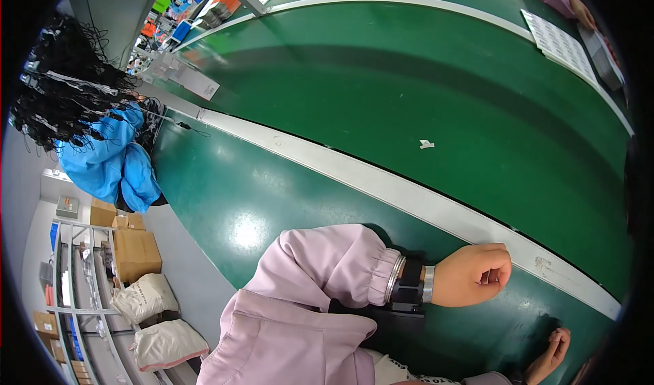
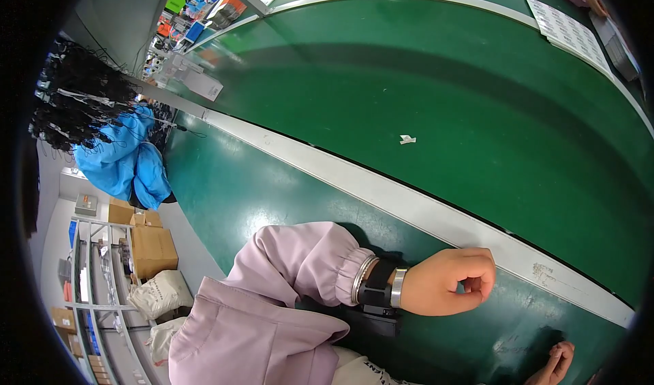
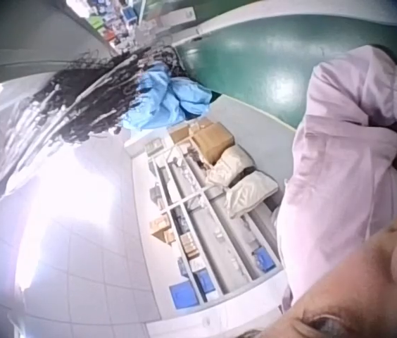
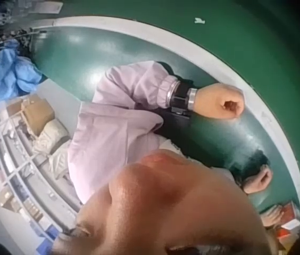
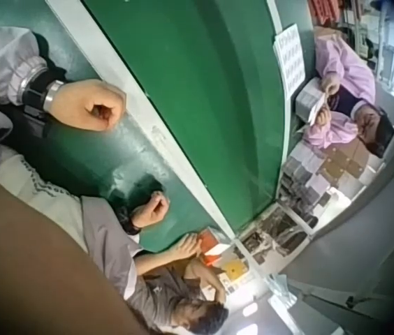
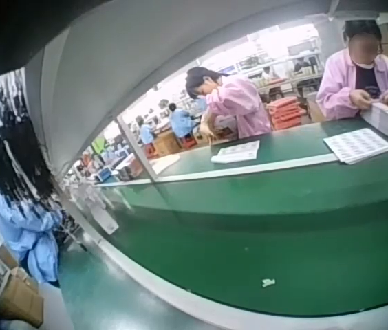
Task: The person picks up a white box, inserts a small white object, and closes the box before placing it back on the conveyor belt, repeating the process a second time.
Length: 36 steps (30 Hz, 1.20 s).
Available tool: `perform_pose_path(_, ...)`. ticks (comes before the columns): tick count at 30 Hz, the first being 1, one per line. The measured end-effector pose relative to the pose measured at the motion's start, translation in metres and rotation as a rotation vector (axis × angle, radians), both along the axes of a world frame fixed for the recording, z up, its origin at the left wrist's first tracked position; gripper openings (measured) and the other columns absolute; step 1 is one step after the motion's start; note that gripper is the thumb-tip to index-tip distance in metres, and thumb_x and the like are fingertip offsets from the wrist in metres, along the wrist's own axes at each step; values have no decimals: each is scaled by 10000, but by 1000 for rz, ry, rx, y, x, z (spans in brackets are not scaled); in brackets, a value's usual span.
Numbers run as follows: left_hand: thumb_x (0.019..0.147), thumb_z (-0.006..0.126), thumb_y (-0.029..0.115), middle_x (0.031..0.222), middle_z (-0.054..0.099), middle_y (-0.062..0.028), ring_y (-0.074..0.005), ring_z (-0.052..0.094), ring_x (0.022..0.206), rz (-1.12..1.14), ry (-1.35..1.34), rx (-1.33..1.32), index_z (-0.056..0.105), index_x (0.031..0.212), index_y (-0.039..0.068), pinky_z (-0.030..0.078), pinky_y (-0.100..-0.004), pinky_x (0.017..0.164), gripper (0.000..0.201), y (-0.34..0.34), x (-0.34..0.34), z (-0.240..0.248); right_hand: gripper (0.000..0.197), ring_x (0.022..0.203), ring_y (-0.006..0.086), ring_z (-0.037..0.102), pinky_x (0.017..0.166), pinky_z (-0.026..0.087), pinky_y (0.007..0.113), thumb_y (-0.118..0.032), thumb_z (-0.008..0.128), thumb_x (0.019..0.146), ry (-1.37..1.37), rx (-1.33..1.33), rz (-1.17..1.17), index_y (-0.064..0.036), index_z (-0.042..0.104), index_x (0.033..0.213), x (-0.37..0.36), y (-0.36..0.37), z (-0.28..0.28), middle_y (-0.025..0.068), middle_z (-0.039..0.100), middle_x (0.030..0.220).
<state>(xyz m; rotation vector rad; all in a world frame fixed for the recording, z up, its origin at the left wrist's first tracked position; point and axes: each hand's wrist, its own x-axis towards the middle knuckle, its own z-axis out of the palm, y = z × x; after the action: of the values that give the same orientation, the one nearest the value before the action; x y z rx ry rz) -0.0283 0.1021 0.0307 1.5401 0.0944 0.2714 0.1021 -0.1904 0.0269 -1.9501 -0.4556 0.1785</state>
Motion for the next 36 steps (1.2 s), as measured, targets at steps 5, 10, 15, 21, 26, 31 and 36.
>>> perform_pose_path(5,651,499,-52,721,455,-23,-108,486,584,-4,8,-12,444,691,51,388,-224,492,123,0,2,-1,93,757,160,500,710,415,282,-54,496,807,12,-7,-14,20,511,861,2,-4,-3,100,534,857)
perform_pose_path(10,657,498,-56,724,457,-23,-105,486,593,-1,-17,-17,451,705,48,396,-220,508,123,-1,1,0,142,756,211,520,712,420,289,-73,488,813,0,20,26,35,512,902,5,-10,-8,145,545,886)
perform_pose_path(15,681,515,-39,732,459,-26,-103,485,604,-59,-18,37,463,722,47,399,-215,520,108,-3,4,2,26,702,133,370,663,311,222,-32,440,785,-24,-61,99,-10,452,793,0,4,-2,48,392,775)
perform_pose_path(21,744,531,-4,786,481,-18,-80,480,660,-101,68,93,470,773,45,403,-211,567,83,0,-2,0,24,657,166,431,617,349,246,-12,515,719,-140,-58,291,-5,493,727,-7,31,11,75,457,715)
perform_pose_path(26,768,515,-17,832,490,-12,-73,478,716,-179,58,-34,465,817,41,414,-214,615,91,-2,7,-14,27,634,177,462,617,363,250,-32,539,708,-187,-95,357,-17,520,699,-4,28,20,74,492,681)
perform_pose_path(31,773,504,-12,847,495,-34,-100,495,736,-63,57,-152,469,827,40,440,-232,647,83,-2,5,-11,44,645,185,500,587,378,275,-54,570,695,-307,-39,437,-26,535,692,-5,24,21,79,528,695)
perform_pose_path(36,782,501,26,870,518,-64,-144,527,756,158,54,-148,472,858,37,463,-259,648,81,-17,9,-7,52,644,153,514,577,411,256,-74,588,712,-141,224,372,-43,551,733,-1,22,11,59,540,721)
